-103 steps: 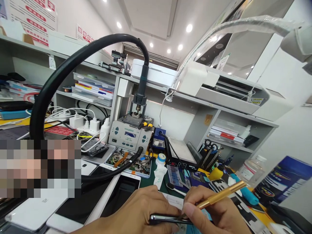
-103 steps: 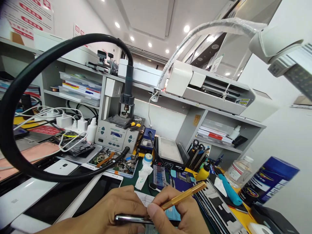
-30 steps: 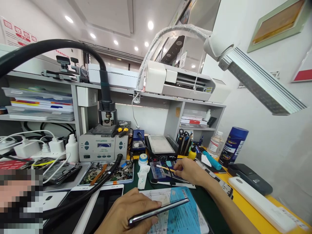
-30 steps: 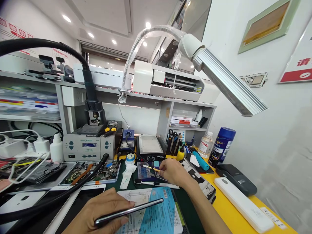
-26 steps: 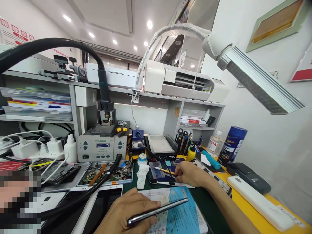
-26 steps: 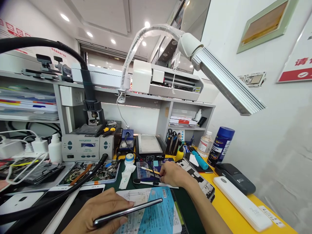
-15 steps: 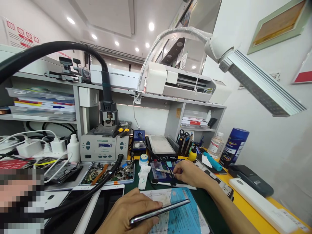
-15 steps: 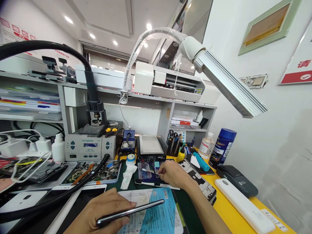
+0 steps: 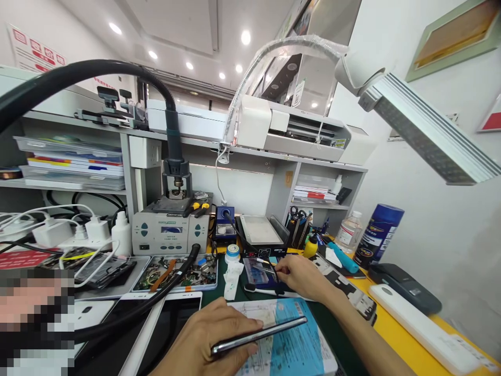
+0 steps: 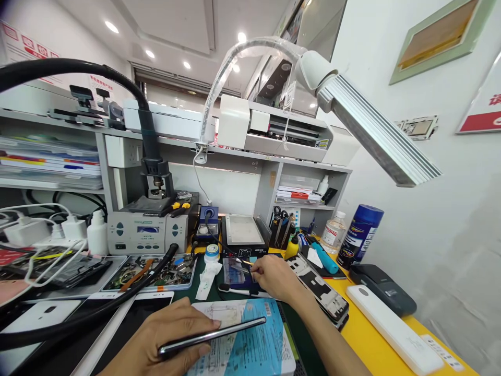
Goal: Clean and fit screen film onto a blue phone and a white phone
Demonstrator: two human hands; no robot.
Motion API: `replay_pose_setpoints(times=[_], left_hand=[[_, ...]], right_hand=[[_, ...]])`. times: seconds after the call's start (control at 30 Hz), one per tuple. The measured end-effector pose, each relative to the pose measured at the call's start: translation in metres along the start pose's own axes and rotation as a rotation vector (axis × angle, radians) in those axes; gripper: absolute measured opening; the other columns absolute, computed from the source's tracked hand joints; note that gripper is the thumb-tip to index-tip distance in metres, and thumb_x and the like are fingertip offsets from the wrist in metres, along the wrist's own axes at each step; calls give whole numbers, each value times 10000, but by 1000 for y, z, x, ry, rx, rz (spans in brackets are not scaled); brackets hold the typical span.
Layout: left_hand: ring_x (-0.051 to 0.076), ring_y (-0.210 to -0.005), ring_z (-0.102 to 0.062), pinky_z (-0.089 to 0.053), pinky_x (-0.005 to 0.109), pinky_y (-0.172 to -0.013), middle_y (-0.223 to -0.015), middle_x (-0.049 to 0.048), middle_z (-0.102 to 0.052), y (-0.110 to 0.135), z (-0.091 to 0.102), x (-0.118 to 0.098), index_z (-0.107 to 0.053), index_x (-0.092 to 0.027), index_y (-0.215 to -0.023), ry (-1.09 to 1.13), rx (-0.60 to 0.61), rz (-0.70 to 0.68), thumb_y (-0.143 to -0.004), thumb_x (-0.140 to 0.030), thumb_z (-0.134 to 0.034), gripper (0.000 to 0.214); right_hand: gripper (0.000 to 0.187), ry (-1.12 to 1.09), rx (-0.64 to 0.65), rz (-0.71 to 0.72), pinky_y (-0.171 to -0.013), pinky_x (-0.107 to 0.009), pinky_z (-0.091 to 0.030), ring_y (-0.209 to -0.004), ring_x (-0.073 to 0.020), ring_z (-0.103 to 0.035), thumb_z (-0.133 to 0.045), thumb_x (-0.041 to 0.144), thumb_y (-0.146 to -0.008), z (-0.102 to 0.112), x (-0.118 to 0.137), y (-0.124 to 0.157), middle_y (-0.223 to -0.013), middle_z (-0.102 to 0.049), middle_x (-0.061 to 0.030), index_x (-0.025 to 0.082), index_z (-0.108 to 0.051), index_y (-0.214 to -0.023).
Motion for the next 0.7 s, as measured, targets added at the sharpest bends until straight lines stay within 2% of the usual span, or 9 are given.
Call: replay_pose_setpoints(times=[0.3,0.43,0.7], left_hand=[[175,-817,-672,-506,251,-737,-979,-11,-785,-1,-3,7,-726,-316,-1245,-9,27,-27,-969,-193,-672,307],[169,-849,-664,-496,250,-773,-991,-19,-782,1,-2,4,-726,-328,-1247,-11,19,24,-978,-179,-663,314],[155,-862,-693,-486,242,-773,-1023,-31,-788,-1,-3,5,-709,-339,-1269,17,-5,-18,-965,-152,-673,359]], right_hand=[[242,18,-53,-23,-886,-451,-595,-1032,-242,-705,-653,303,-1009,-12,8,-9,-1217,-700,-85,168,-669,-1210],[249,20,-50,-37,-894,-459,-592,-1042,-246,-701,-659,302,-1005,-13,4,-8,-1226,-696,-86,166,-667,-1213],[257,10,-30,-84,-878,-450,-598,-1028,-244,-706,-658,308,-1005,-12,-7,-7,-1218,-697,-87,163,-664,-1218]])
Point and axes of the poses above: each hand's wrist, its own y-axis away from the middle knuckle, its own z-axis out of the back of the hand, x = y × z, the point moved 3 cm from there along -y, towards the middle knuckle
